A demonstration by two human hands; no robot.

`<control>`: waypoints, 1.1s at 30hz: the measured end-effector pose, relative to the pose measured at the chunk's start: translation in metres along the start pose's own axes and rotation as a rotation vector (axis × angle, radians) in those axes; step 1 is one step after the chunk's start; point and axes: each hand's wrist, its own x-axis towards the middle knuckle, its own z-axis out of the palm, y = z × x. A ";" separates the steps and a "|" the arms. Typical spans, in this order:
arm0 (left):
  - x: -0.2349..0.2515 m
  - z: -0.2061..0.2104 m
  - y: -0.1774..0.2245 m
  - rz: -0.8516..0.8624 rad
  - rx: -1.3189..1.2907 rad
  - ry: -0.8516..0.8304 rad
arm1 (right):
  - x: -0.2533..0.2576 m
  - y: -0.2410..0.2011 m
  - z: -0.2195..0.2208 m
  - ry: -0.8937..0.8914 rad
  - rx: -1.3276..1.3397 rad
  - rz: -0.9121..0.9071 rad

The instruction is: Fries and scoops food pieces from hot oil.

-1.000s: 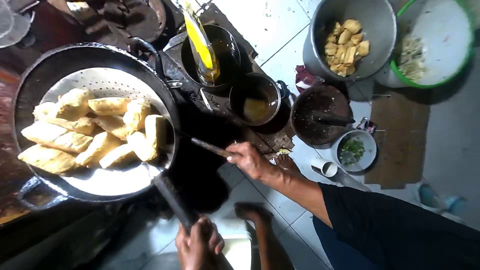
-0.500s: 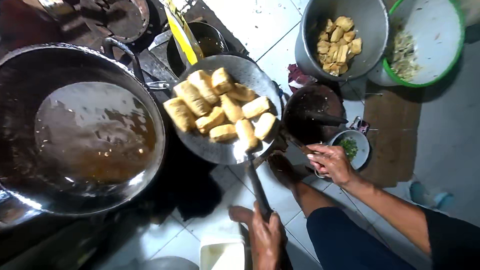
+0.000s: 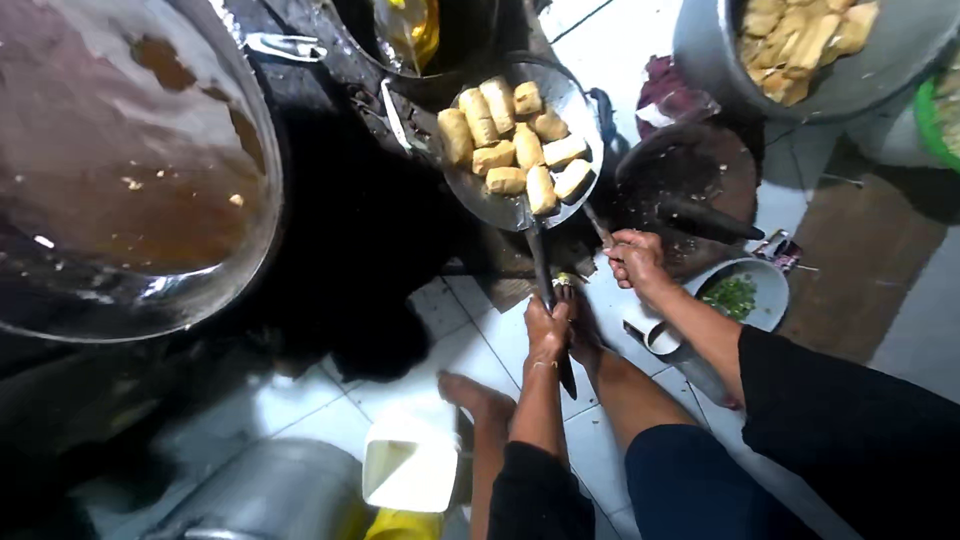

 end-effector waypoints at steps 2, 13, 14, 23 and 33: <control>0.004 0.004 0.001 0.000 0.029 0.001 | 0.009 0.003 -0.008 -0.020 -0.063 0.000; -0.011 -0.023 0.001 0.095 0.046 0.000 | 0.010 -0.032 -0.025 -0.111 -0.727 -0.182; -0.017 -0.027 -0.006 0.086 0.034 0.041 | 0.004 -0.036 -0.031 -0.096 -0.781 -0.222; -0.084 -0.125 -0.140 -0.221 0.407 0.504 | -0.058 -0.047 -0.115 -0.036 -0.896 -0.767; -0.105 -0.158 -0.346 -0.607 -0.457 1.233 | -0.185 0.003 0.115 -0.814 -0.692 -1.125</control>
